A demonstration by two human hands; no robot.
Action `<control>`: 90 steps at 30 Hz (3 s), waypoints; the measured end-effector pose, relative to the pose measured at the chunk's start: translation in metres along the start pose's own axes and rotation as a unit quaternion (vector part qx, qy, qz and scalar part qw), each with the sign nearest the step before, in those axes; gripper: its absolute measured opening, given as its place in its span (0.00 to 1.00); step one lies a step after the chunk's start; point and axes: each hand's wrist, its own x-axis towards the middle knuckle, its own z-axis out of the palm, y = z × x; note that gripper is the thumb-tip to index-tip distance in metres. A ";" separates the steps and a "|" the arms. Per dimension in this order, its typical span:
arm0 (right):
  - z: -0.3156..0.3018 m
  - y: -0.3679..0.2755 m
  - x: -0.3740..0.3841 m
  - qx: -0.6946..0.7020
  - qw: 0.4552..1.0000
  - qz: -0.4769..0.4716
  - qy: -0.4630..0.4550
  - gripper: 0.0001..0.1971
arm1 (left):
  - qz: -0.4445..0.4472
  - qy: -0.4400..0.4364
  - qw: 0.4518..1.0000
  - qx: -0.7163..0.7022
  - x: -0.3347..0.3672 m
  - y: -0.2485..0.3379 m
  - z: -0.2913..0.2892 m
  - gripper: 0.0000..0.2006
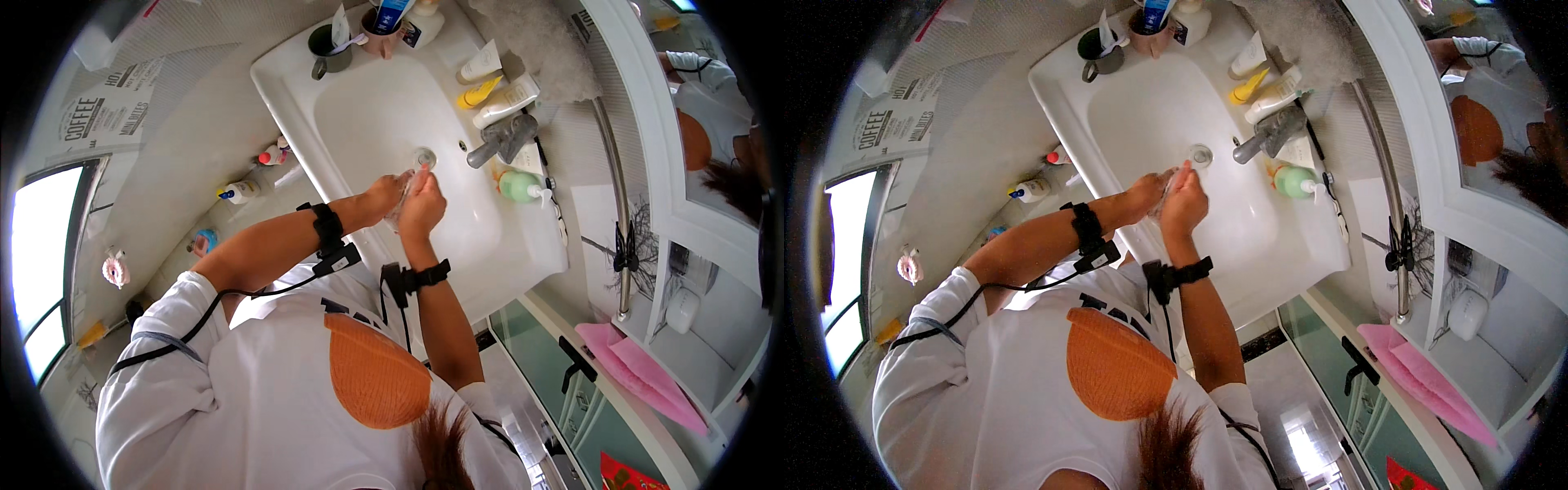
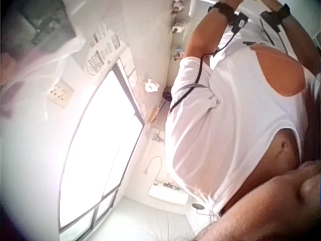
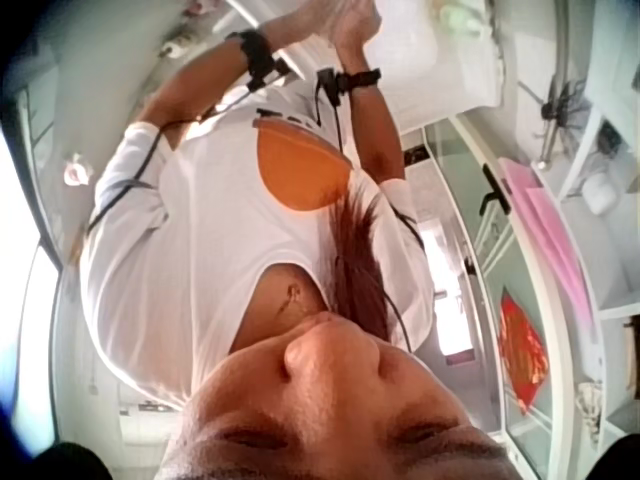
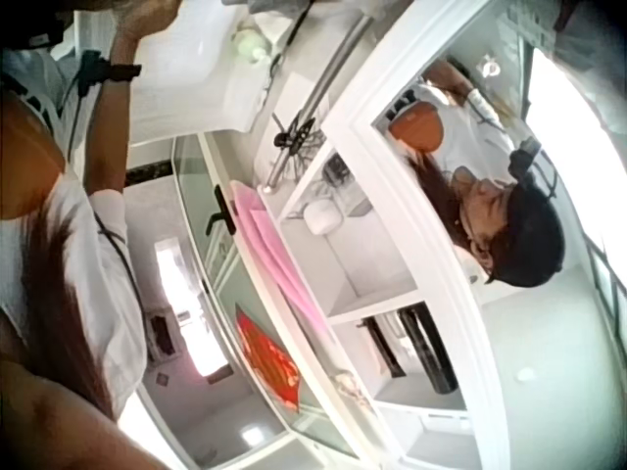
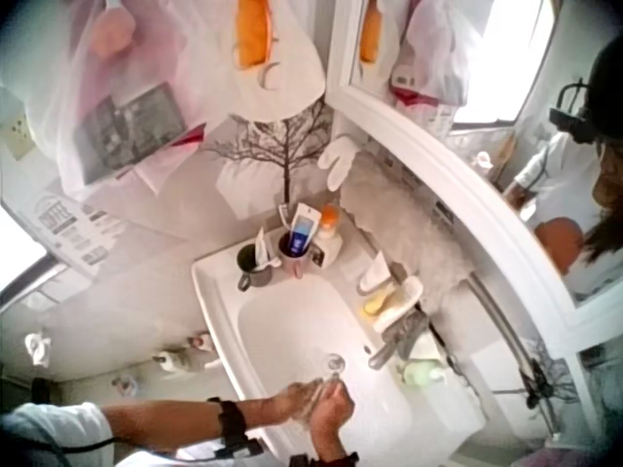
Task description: The recorder cleans and washes a reusable sanitary pad in a sink and then takes it into another room.
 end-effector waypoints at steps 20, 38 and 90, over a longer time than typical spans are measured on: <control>-0.027 0.013 0.012 0.262 0.936 0.165 -0.167 0.22 | 0.028 -0.057 0.998 0.007 0.001 0.007 -0.005 0.26; -0.014 0.012 0.016 0.167 0.984 0.051 -0.025 0.16 | 0.030 -0.035 0.999 -0.002 0.004 -0.008 0.005 0.19; -0.033 0.018 0.026 0.401 0.862 0.154 -0.271 0.23 | 0.067 -0.113 0.989 -0.061 0.009 0.023 -0.013 0.15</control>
